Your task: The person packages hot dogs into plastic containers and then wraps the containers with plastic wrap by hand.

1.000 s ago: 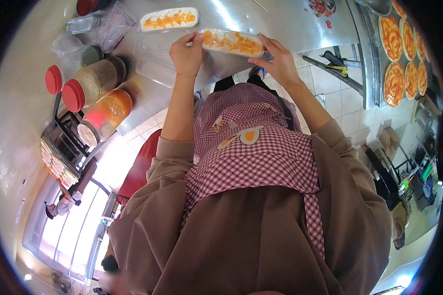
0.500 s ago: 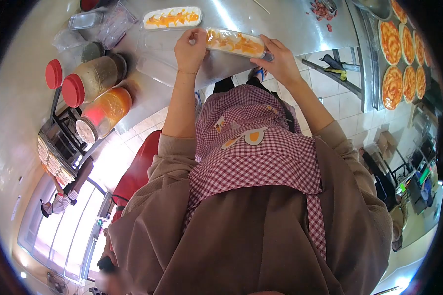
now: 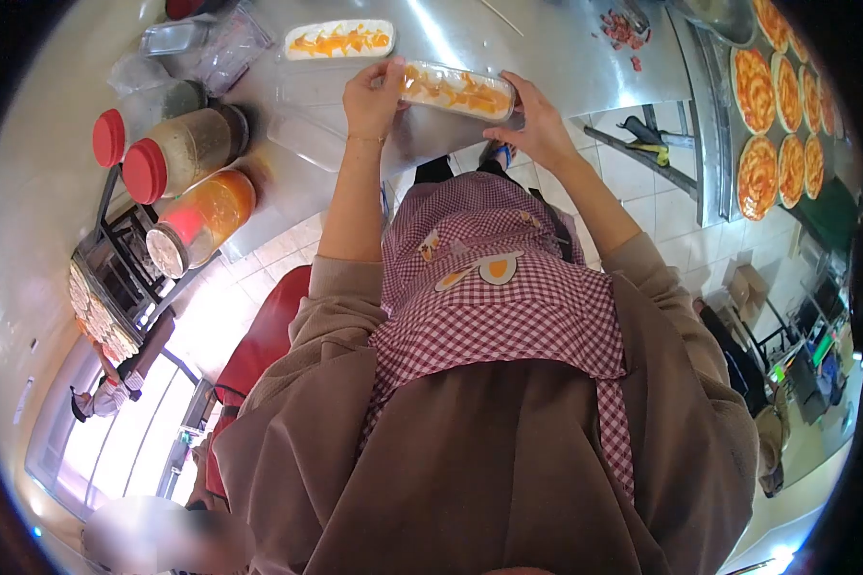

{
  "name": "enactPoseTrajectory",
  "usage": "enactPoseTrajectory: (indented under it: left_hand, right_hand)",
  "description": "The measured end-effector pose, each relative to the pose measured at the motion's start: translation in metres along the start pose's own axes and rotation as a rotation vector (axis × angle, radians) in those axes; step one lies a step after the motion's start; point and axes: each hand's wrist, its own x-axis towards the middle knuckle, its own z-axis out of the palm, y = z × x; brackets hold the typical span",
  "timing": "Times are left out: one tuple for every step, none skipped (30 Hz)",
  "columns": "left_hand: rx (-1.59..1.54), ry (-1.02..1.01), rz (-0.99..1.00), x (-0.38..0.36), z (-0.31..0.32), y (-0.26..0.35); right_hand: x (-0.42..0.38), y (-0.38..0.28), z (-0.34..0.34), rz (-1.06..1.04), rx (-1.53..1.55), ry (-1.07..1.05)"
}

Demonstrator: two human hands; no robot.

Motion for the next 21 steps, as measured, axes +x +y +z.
enactPoseTrajectory:
  left_hand:
    - [0.025, -0.014, -0.027, -0.001, -0.001, -0.003]
    - [0.022, -0.007, -0.017, 0.0, -0.003, -0.006]
    - [-0.045, -0.04, -0.058, 0.0, -0.005, -0.007]
    - [-0.111, -0.073, -0.101, -0.001, -0.007, -0.009]
    - [-0.114, -0.065, -0.093, -0.002, -0.008, -0.011]
    - [-0.084, -0.083, -0.064, -0.004, -0.008, -0.012]
    - [-0.054, -0.1, -0.034, -0.005, -0.008, -0.013]
    - [-0.058, -0.094, -0.022, -0.006, -0.009, -0.014]
    - [-0.091, -0.095, 0.001, -0.005, -0.008, -0.017]
    - [-0.125, -0.097, 0.023, -0.004, -0.008, -0.02]
    - [-0.131, -0.091, 0.034, -0.003, -0.007, -0.024]
    - [-0.127, -0.07, 0.04, -0.005, -0.005, -0.024]
    - [-0.122, -0.049, 0.045, -0.006, -0.003, -0.024]
    - [-0.127, -0.041, 0.051, -0.008, -0.002, -0.025]
    - [-0.16, -0.026, 0.024, -0.01, 0.0, -0.026]
    - [-0.194, -0.012, -0.003, -0.012, 0.001, -0.026]
    - [-0.197, -0.007, 0.002, -0.013, 0.003, -0.026]
    - [-0.189, 0.017, 0.01, -0.013, 0.005, -0.026]
    - [-0.181, 0.042, 0.019, -0.012, 0.007, -0.026]
    - [-0.184, 0.046, 0.022, -0.013, 0.009, -0.026]
    - [-0.154, 0.081, 0.066, -0.015, 0.011, -0.025]
  right_hand:
    - [0.001, 0.001, 0.003, 0.003, -0.037, -0.005]
    - [0.002, 0.003, 0.004, 0.006, -0.074, -0.01]
    - [0.005, 0.002, 0.005, -0.005, -0.074, -0.01]
    - [0.007, 0.002, 0.005, -0.024, -0.054, -0.007]
    - [0.01, 0.001, 0.006, -0.043, -0.033, -0.002]
    - [0.012, 0.005, 0.007, -0.055, -0.033, -0.001]
    - [0.013, 0.01, 0.007, -0.078, -0.05, -0.023]
    - [0.014, 0.013, 0.007, -0.101, -0.069, -0.043]
    - [0.013, 0.012, 0.006, -0.114, -0.074, -0.04]
    - [0.012, 0.011, 0.004, -0.107, -0.047, -0.04]
    - [0.011, 0.011, 0.003, -0.1, -0.021, -0.042]
    - [0.012, 0.01, 0.002, -0.111, -0.025, -0.042]
    - [0.012, 0.009, 0.002, -0.115, -0.035, -0.045]
    - [0.012, 0.008, 0.003, -0.118, -0.045, -0.049]
    - [0.012, 0.011, 0.004, -0.126, -0.046, -0.052]
    - [0.014, 0.014, 0.005, -0.15, -0.052, -0.066]
    - [0.015, 0.018, 0.005, -0.173, -0.057, -0.078]
    - [0.013, 0.014, 0.004, -0.179, -0.059, -0.08]
    - [0.011, 0.009, 0.002, -0.196, -0.073, -0.039]
    - [0.01, 0.006, 0.0, -0.211, -0.087, 0.0]
    - [0.009, 0.005, -0.003, -0.215, -0.088, -0.001]
